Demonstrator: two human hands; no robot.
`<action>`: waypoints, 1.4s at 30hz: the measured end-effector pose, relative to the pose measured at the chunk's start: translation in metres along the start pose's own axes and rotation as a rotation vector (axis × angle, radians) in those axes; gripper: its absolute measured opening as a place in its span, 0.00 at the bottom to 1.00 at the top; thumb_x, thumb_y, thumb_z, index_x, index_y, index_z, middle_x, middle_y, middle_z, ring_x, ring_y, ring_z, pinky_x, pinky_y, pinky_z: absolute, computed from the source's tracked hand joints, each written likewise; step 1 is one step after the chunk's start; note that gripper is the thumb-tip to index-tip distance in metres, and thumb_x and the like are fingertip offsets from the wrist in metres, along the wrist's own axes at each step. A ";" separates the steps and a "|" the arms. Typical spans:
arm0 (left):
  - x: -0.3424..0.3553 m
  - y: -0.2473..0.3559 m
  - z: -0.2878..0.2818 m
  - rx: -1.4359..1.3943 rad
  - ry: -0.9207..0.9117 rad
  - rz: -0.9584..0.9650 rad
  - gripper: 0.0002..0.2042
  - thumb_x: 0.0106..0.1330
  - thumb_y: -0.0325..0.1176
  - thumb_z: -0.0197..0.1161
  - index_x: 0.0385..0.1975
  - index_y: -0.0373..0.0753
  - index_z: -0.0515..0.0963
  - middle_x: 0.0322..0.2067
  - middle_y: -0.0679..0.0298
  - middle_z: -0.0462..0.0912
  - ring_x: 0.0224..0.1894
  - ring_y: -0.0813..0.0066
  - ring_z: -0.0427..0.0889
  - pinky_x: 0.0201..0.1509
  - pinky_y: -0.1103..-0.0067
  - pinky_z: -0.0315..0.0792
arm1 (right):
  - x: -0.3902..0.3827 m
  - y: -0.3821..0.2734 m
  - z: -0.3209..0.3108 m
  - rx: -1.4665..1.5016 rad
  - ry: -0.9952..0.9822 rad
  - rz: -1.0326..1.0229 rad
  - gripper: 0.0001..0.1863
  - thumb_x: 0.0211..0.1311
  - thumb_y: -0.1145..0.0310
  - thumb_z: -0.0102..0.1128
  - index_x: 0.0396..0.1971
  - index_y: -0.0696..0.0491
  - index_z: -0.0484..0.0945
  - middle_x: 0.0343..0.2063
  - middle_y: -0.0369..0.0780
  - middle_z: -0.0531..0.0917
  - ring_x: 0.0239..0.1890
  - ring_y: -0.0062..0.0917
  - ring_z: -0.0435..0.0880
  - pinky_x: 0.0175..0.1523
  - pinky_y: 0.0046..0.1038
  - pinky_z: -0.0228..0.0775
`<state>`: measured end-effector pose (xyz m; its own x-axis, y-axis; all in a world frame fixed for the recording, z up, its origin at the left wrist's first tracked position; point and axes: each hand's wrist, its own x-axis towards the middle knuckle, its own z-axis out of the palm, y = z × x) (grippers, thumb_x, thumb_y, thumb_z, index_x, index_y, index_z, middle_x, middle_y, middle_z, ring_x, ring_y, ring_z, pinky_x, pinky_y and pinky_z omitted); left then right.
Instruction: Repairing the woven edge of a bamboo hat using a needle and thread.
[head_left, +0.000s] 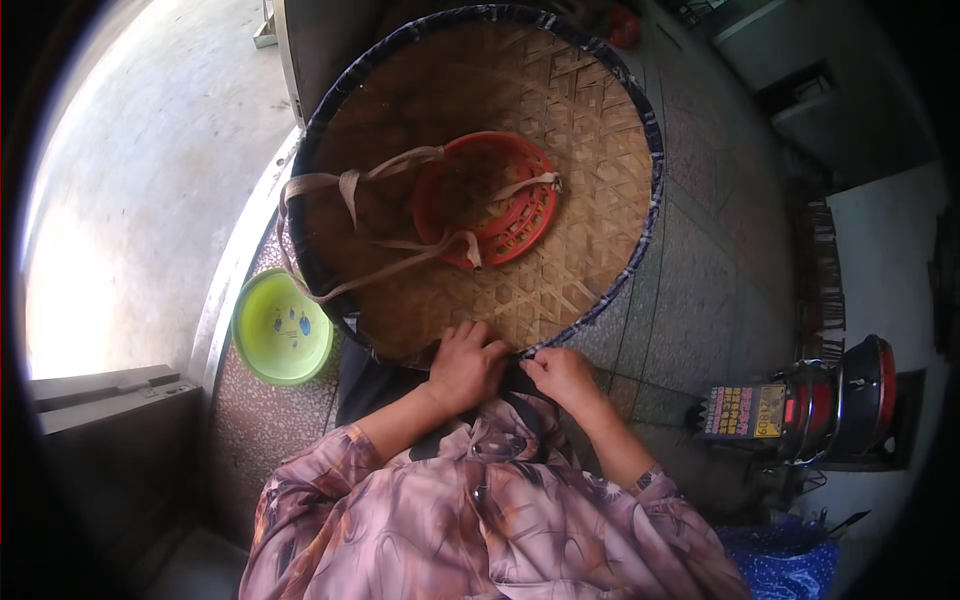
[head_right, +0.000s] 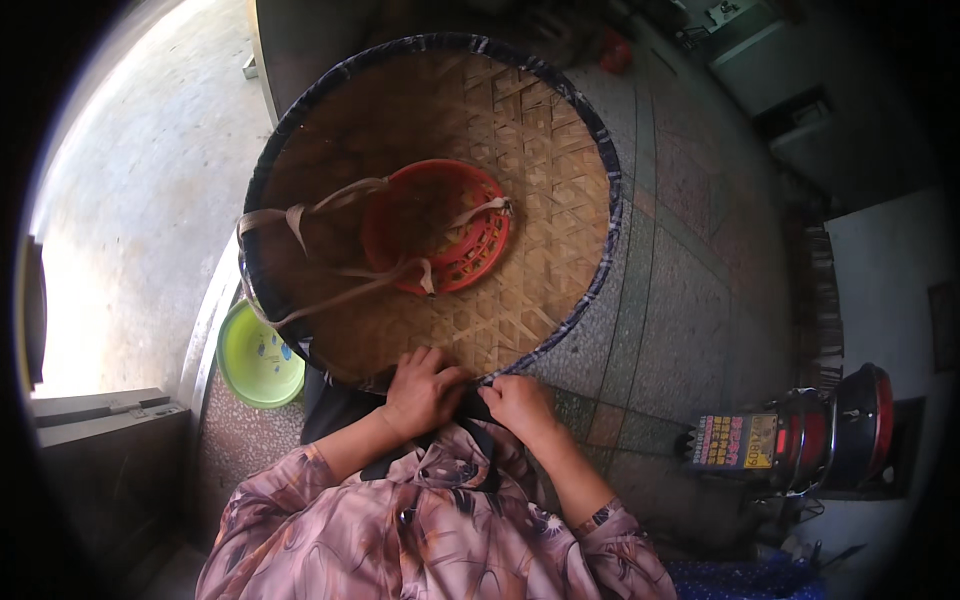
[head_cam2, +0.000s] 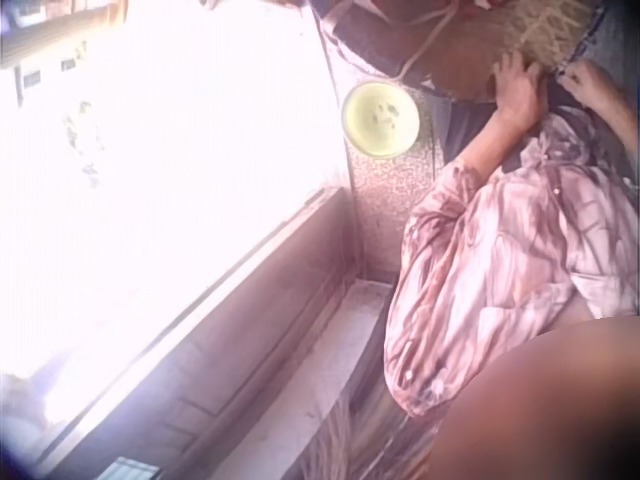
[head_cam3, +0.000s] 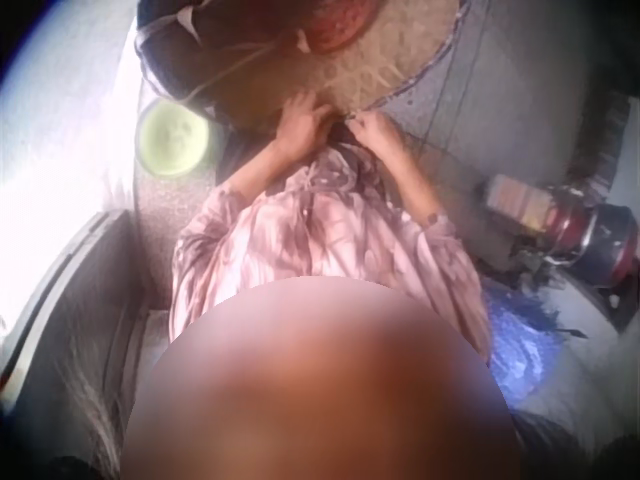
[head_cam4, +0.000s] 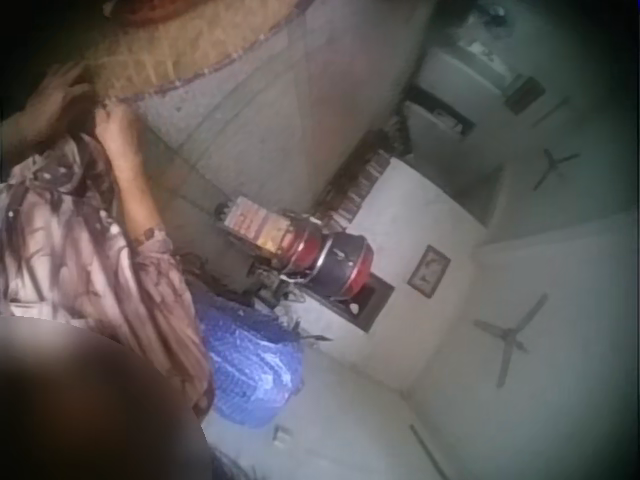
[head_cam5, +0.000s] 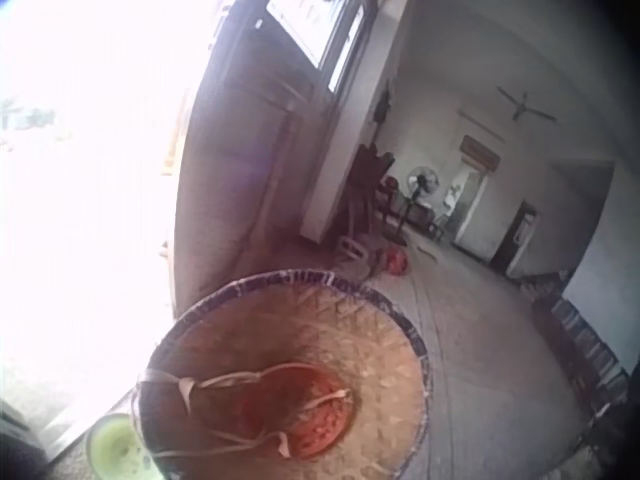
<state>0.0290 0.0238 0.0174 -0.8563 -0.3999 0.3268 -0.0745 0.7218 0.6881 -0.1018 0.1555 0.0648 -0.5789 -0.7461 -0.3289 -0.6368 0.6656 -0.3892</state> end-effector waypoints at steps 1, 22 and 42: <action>0.001 0.001 0.000 0.002 -0.006 -0.001 0.09 0.49 0.34 0.62 0.31 0.46 0.80 0.32 0.62 0.72 0.40 0.62 0.71 0.42 0.69 0.64 | 0.001 0.001 0.000 -0.061 0.024 -0.016 0.16 0.51 0.56 0.61 0.17 0.54 0.79 0.19 0.48 0.79 0.25 0.45 0.80 0.31 0.43 0.71; -0.003 -0.016 -0.003 -0.020 -0.067 0.137 0.19 0.44 0.31 0.61 0.41 0.49 0.81 0.37 0.66 0.73 0.43 0.65 0.70 0.44 0.70 0.61 | 0.046 -0.040 -0.020 -0.382 -0.087 -0.112 0.10 0.48 0.64 0.57 0.22 0.55 0.80 0.23 0.48 0.81 0.30 0.44 0.82 0.37 0.41 0.74; -0.012 -0.011 -0.005 0.021 -0.027 0.191 0.15 0.47 0.35 0.57 0.36 0.43 0.82 0.33 0.63 0.71 0.42 0.65 0.70 0.45 0.71 0.63 | 0.034 -0.045 -0.015 -0.316 0.006 -0.075 0.06 0.50 0.68 0.55 0.24 0.53 0.80 0.24 0.50 0.81 0.30 0.46 0.81 0.37 0.43 0.73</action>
<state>0.0431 0.0180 0.0092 -0.8693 -0.2395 0.4324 0.0804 0.7946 0.6017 -0.1005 0.1001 0.0838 -0.5269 -0.7936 -0.3042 -0.8037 0.5817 -0.1253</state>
